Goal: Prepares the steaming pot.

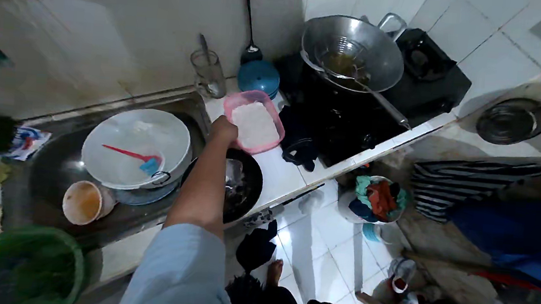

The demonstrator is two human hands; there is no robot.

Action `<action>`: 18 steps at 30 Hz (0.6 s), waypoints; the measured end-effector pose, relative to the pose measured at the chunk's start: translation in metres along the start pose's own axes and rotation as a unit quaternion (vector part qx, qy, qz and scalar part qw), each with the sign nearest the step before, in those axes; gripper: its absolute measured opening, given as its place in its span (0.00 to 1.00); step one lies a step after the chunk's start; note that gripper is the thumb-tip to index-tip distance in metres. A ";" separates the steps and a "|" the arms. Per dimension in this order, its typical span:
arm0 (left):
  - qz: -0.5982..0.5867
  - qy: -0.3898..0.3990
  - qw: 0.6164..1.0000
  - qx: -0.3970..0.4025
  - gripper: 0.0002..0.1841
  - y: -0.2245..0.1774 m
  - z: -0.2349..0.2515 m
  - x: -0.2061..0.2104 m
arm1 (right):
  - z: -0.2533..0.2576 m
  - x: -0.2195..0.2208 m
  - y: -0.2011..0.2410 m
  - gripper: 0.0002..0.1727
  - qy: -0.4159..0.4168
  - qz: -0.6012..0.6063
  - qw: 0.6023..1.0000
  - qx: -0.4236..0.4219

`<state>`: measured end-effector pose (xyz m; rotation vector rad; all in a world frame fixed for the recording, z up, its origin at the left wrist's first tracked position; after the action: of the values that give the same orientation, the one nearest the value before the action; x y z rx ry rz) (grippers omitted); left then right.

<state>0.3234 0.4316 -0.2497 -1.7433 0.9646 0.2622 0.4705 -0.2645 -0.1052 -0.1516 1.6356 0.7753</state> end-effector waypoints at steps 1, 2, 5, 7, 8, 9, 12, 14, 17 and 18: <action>-0.006 0.004 1.000 0.011 0.25 0.000 0.005 -0.005 | 0.002 0.003 0.004 0.22 0.003 -0.004 1.000 0.000; -0.015 0.010 1.000 0.020 0.25 0.001 0.008 -0.010 | 0.003 0.006 0.008 0.22 0.006 -0.009 1.000 -0.001; -0.033 0.027 0.998 0.040 0.27 0.007 0.000 -0.030 | -0.003 0.012 0.012 0.22 0.005 -0.026 1.000 -0.011; -0.048 0.035 0.996 0.060 0.27 0.001 -0.007 -0.051 | -0.007 0.018 0.011 0.23 -0.012 -0.036 0.999 -0.018; -0.052 0.039 0.995 0.071 0.27 0.003 -0.004 -0.064 | -0.009 0.020 0.010 0.24 -0.016 -0.038 0.999 -0.016; -0.046 0.039 0.995 0.079 0.27 0.008 -0.004 -0.076 | -0.013 0.022 0.008 0.24 -0.017 -0.038 0.999 -0.012; -0.016 0.031 0.994 0.101 0.28 0.029 -0.030 -0.110 | -0.028 0.024 -0.005 0.24 -0.010 -0.033 0.999 0.005; -0.004 0.013 0.995 0.100 0.26 0.053 -0.047 -0.131 | -0.037 0.022 -0.020 0.25 -0.003 -0.022 1.000 0.010; -0.020 -0.023 0.996 0.085 0.16 0.059 -0.127 -0.139 | -0.051 0.018 -0.041 0.25 -0.006 -0.011 1.000 0.001; -0.040 -0.034 0.994 0.099 0.11 0.063 -0.154 -0.138 | -0.055 0.017 -0.048 0.25 -0.006 -0.010 1.000 -0.004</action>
<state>0.1468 0.3570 -0.1498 -1.5779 0.8408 0.1674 0.4449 -0.3264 -0.1385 -0.1678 1.6175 0.7659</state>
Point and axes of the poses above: each hand's wrist, its own z-axis towards the middle knuckle, its own x-axis out of the palm, y = z × x, the point moved 2 cm from there along z, towards the middle knuckle, and after that the axes turned 8 degrees about -z, right-handed, at the moved point
